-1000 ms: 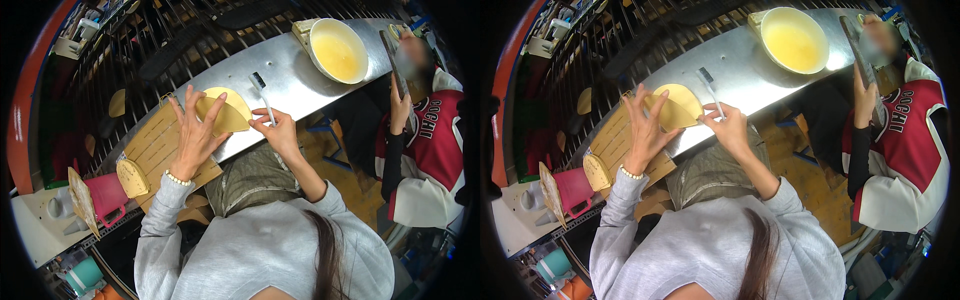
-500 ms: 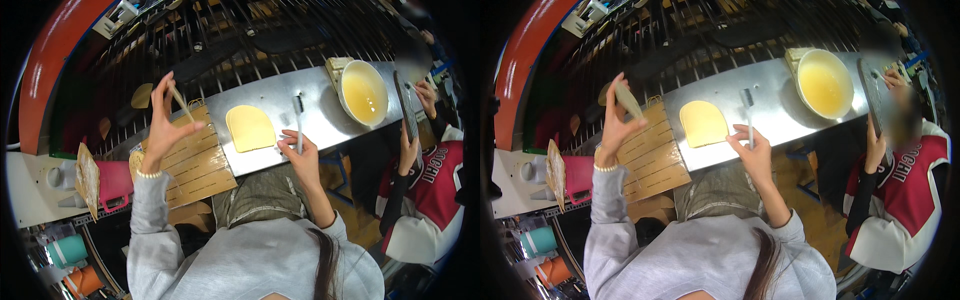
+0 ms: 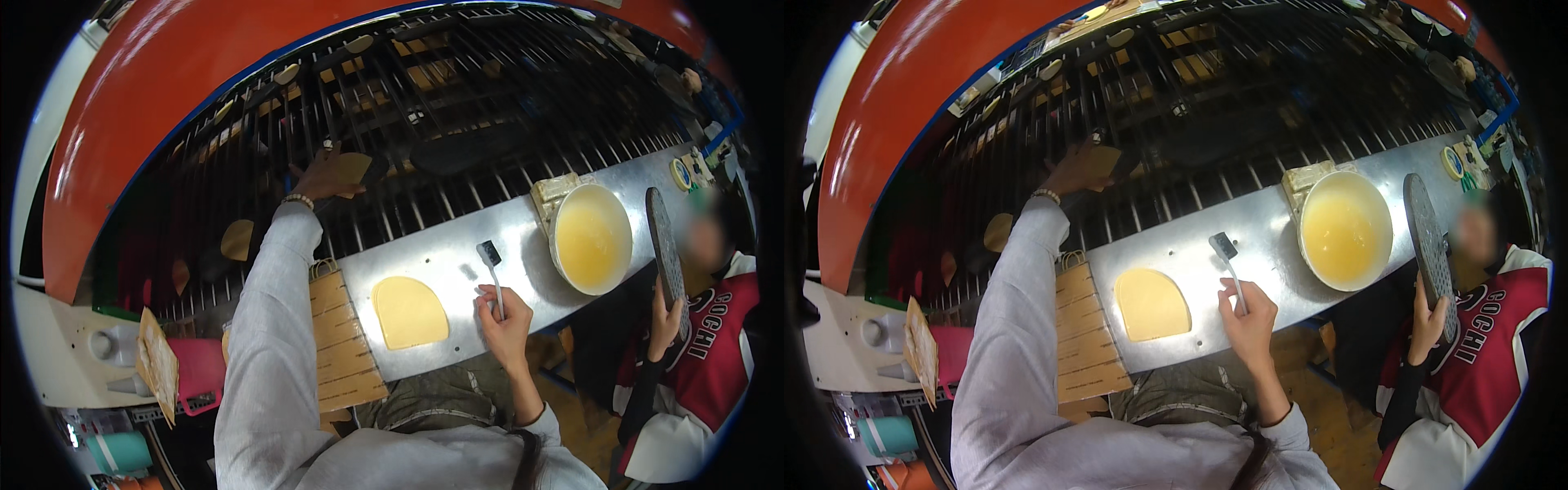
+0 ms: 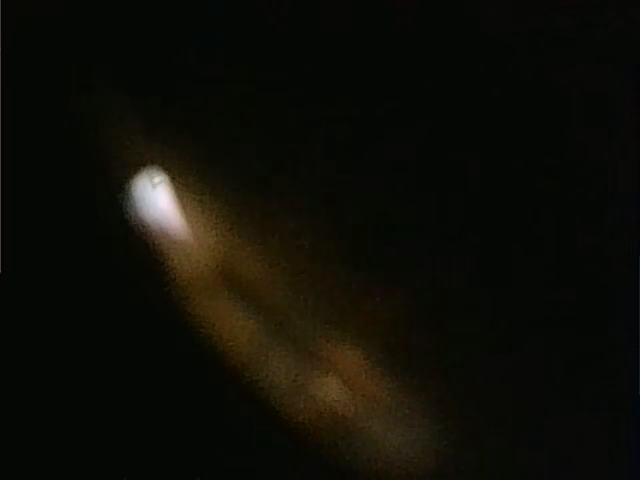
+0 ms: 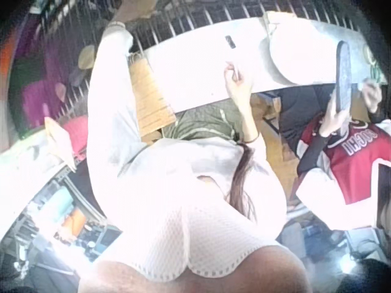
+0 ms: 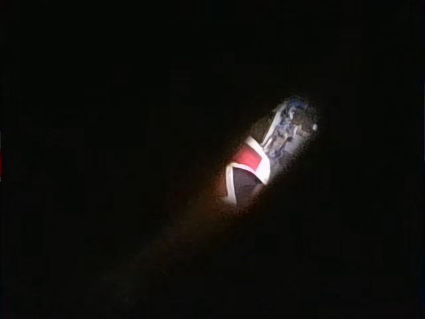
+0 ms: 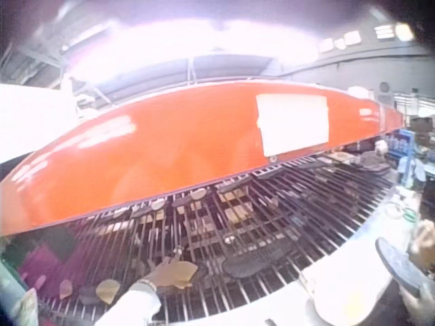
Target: The person repeatedly brushes a yellow liquid onto semi-circular paper masks and places them on a drying rack. The person uses a brush to apply the liquid from a bowl and handles the masks one at a time.
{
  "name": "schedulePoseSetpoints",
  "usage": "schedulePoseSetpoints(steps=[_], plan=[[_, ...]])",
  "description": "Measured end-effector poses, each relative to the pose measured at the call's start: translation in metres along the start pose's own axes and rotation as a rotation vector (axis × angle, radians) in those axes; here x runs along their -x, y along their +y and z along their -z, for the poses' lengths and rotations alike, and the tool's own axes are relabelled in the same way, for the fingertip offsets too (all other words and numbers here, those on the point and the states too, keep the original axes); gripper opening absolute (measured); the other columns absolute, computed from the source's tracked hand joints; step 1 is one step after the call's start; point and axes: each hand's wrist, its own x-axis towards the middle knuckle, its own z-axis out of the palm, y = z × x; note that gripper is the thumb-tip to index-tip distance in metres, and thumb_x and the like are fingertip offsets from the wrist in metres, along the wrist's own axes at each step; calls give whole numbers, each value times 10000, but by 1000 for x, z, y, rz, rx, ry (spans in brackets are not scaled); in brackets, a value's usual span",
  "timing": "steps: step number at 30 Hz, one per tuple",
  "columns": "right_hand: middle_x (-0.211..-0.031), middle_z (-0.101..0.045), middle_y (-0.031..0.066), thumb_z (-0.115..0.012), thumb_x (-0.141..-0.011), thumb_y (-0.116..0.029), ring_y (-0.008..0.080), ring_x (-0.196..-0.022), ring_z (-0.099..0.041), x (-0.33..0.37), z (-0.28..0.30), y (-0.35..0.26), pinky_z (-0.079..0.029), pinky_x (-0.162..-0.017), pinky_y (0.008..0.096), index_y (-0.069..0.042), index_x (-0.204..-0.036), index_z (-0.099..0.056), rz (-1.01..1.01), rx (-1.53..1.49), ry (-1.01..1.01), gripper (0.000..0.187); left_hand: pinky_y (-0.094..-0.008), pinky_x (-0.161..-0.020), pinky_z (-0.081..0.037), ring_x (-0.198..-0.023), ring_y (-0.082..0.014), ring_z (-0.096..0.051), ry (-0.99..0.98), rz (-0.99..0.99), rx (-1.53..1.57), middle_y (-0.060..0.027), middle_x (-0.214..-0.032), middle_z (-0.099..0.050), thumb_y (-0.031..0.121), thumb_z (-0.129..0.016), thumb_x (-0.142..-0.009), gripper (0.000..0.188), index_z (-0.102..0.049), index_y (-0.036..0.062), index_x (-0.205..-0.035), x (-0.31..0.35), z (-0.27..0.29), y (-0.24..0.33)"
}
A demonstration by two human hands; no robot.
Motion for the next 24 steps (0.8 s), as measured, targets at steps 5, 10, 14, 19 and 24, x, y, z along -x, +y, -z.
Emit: schedulePoseSetpoints(steps=[5,10,14,19,24], plan=[[-782,-675,-6,-765,-854,-7,49,-490,-371,-2,0,-1,-316,-491,260,-41,-1080,-780,26,-21,-5,229,-774,-1177,-207,-1521,-438,-377,58,-142,90,-228,-1656,-325,624,-895,-693,1241,-261,188,-1667,-25,-31,-43],[-779,-680,-10,-762,-858,-6,37,-499,-372,-2,3,0,-307,-486,254,-39,-1082,-784,1,-32,1,227,-491,-1174,-438,-1402,-436,-496,25,-350,325,-224,-1492,-461,473,-931,-716,998,-471,168,-1548,-14,-24,-26],[-759,-674,-20,-759,-860,-4,29,-506,-374,-1,3,2,-301,-485,251,-40,-1085,-786,-11,-45,-15,230,-476,-1154,-462,-1359,-435,-527,80,-328,260,-222,-1406,-505,468,-914,-745,831,-581,160,-1442,-16,-28,-30],[-744,-668,-27,-764,-858,-10,30,-507,-374,-1,6,0,-298,-484,250,-41,-1083,-787,-33,-46,-16,228,-487,-1161,-452,-1376,-435,-508,89,-301,254,-225,-1448,-468,524,-875,-785,769,-595,193,-1421,-17,-33,-20],[-735,-668,-27,-764,-861,-11,28,-502,-365,-2,5,3,-292,-484,245,-34,-1079,-786,-5,-68,-12,221,-504,-1178,-429,-1403,-427,-482,113,-327,312,-206,-1474,-446,541,-871,-785,779,-594,208,-1433,-5,-29,-29]])
